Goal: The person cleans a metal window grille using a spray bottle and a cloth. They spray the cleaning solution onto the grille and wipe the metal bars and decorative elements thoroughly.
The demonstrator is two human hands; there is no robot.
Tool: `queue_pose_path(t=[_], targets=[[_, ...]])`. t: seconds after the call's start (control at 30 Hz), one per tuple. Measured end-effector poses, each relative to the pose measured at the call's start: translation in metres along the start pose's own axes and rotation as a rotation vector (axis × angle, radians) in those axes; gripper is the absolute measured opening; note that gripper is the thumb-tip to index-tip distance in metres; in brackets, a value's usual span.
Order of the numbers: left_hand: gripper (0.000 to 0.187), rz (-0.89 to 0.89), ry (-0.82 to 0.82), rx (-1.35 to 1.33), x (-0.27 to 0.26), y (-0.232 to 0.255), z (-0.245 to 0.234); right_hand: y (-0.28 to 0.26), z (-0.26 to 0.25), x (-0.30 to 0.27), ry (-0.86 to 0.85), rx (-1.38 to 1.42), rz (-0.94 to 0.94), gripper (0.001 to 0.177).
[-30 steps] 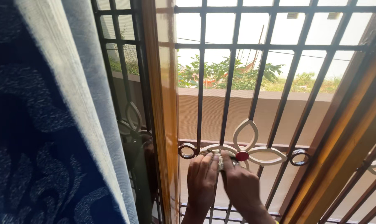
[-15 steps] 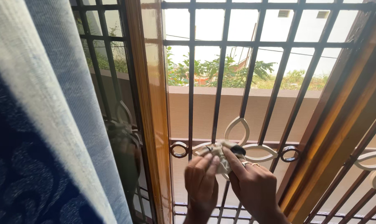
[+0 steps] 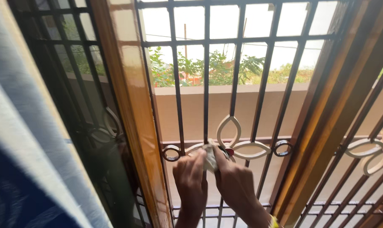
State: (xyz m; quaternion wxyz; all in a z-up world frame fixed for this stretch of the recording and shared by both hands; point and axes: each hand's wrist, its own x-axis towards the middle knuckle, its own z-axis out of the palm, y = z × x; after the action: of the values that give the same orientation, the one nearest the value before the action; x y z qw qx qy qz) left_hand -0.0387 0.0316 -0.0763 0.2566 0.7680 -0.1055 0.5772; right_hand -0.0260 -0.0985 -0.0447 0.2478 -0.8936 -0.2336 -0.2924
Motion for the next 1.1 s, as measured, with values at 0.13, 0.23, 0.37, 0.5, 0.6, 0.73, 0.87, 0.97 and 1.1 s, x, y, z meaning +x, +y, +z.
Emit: queue_pose_path(t=[0.13,0.23,0.37,0.5,0.6,0.73,0.87,0.97,1.1], targets=[[0.027,0.146,0.045,-0.051,-0.035,0.013,0.019,0.027,-0.004,-0.039,0.194,-0.077,-0.076,0.042],[0.025,0.246,0.045,-0.073,-0.032,0.022,0.042,0.046,-0.021,-0.042,0.409,-0.137,-0.056,0.042],[0.025,0.266,0.027,-0.014,-0.022,0.032,0.057,0.066,-0.031,-0.025,0.498,-0.205,-0.145,0.035],[0.024,0.221,0.016,0.057,-0.021,0.030,0.062,0.071,-0.011,-0.021,0.427,-0.181,-0.191,0.039],[0.030,0.213,-0.005,0.024,-0.026,0.023,0.063,0.073,0.015,-0.023,0.308,-0.176,-0.133,0.049],[0.025,0.201,0.022,-0.003,-0.038,0.020,0.081,0.093,0.023,-0.022,0.363,-0.046,-0.136,0.049],[0.025,0.174,-0.030,-0.036,-0.049,0.034,0.106,0.127,0.007,-0.020,0.275,-0.189,-0.137,0.043],[0.024,0.195,-0.087,-0.075,-0.039,0.054,0.109,0.144,-0.021,-0.027,0.165,-0.427,-0.136,0.040],[0.026,0.395,-0.054,-0.159,-0.012,0.063,0.066,0.123,-0.044,-0.042,0.506,-0.329,-0.267,0.033]])
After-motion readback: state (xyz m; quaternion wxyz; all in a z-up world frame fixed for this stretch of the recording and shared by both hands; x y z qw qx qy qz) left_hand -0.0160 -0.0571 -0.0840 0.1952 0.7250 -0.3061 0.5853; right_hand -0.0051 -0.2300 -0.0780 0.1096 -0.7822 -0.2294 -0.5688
